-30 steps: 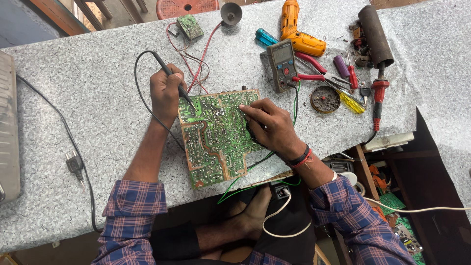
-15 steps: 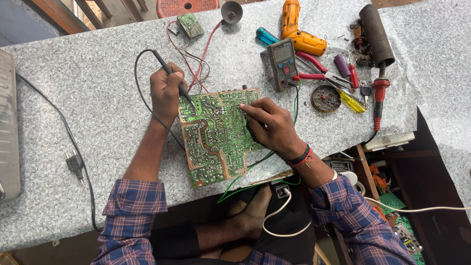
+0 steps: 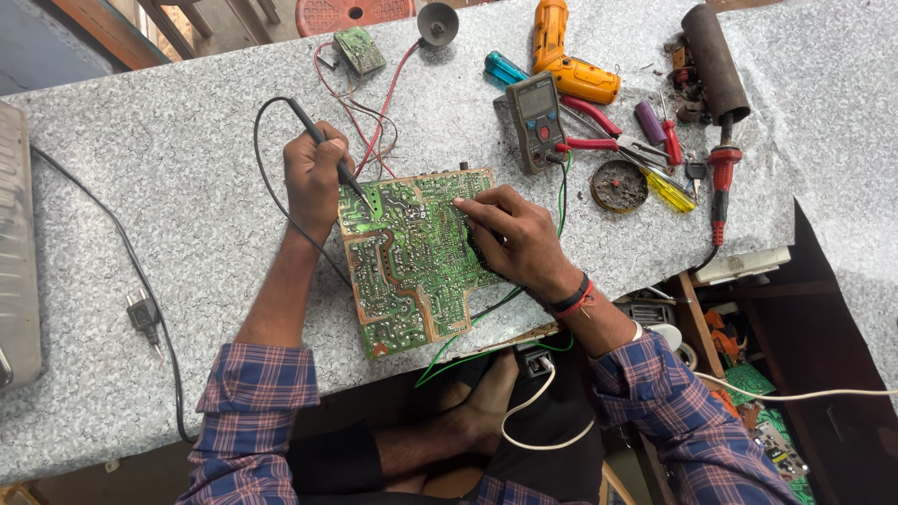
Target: The person holds a green circuit board on a workbench and probes its solder-side traces and components with a multimeter test lead, steadying the board with the other hand. They reposition the board and move the probe to different points across the board while testing.
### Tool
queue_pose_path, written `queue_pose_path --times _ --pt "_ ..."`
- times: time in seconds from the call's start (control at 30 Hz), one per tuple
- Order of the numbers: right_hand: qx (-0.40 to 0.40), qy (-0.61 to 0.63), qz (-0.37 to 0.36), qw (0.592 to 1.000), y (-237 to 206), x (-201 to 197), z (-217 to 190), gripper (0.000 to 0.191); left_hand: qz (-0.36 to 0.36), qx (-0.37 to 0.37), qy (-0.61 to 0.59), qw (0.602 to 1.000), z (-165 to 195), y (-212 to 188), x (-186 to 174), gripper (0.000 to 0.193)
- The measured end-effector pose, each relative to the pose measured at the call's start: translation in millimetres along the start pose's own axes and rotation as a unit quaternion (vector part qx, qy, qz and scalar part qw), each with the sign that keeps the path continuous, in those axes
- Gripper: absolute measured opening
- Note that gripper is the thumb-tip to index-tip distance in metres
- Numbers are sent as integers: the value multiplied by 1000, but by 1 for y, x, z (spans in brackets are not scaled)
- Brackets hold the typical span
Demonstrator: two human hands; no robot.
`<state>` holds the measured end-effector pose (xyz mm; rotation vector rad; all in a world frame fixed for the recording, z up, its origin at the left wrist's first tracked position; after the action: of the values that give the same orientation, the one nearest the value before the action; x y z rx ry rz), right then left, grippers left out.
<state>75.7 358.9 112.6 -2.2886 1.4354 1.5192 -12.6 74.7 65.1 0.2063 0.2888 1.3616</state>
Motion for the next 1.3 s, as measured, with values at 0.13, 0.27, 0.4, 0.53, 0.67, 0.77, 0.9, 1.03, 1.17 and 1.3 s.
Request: queue_pose_path --times 0.13,0.27,0.4,0.53,0.67,0.77,0.9,1.03,1.17,1.3 --pt "1 4 4 1000 -3 -1 3 33 5 5 -12 1000 -6 0 -1 19" --pt "-21 15 9 1000 -15 -5 18 40 -3 13 -41 999 -12 -1 4 17" --pt "-36 24 1 999 -29 -10 38 51 -1 -10 -25 1000 -12 -4 11 15" --pt "-38 11 6 999 -42 -15 48 48 -13 -24 -48 998 -13 -3 19 19" --pt "-32 11 29 999 -51 -18 49 45 -22 -24 -71 997 -17 -5 26 22" --pt "-26 7 39 999 -55 -20 52 42 -22 -25 -62 997 -19 -7 29 21" --pt "-32 11 43 999 -57 -21 53 41 -19 -19 -74 997 -21 -7 32 20" --pt "-22 8 38 999 -58 -21 53 39 -28 -9 -65 997 -18 -6 34 17" --pt "-26 9 42 999 -55 -19 52 38 -26 -19 -56 998 -16 -9 33 21" --pt "-29 6 40 999 -54 -18 52 41 -24 -21 -66 997 -16 -9 32 23"
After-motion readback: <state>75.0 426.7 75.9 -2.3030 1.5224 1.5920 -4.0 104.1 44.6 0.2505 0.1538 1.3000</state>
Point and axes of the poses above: each hand's wrist, its own y-axis towards the middle knuckle, its own x-axis out of the palm, z = x × y, the point moved 3 cm from there along y, towards the middle knuckle, and after that the axes turned 13 degrees about -z, right-handed, at the moved point
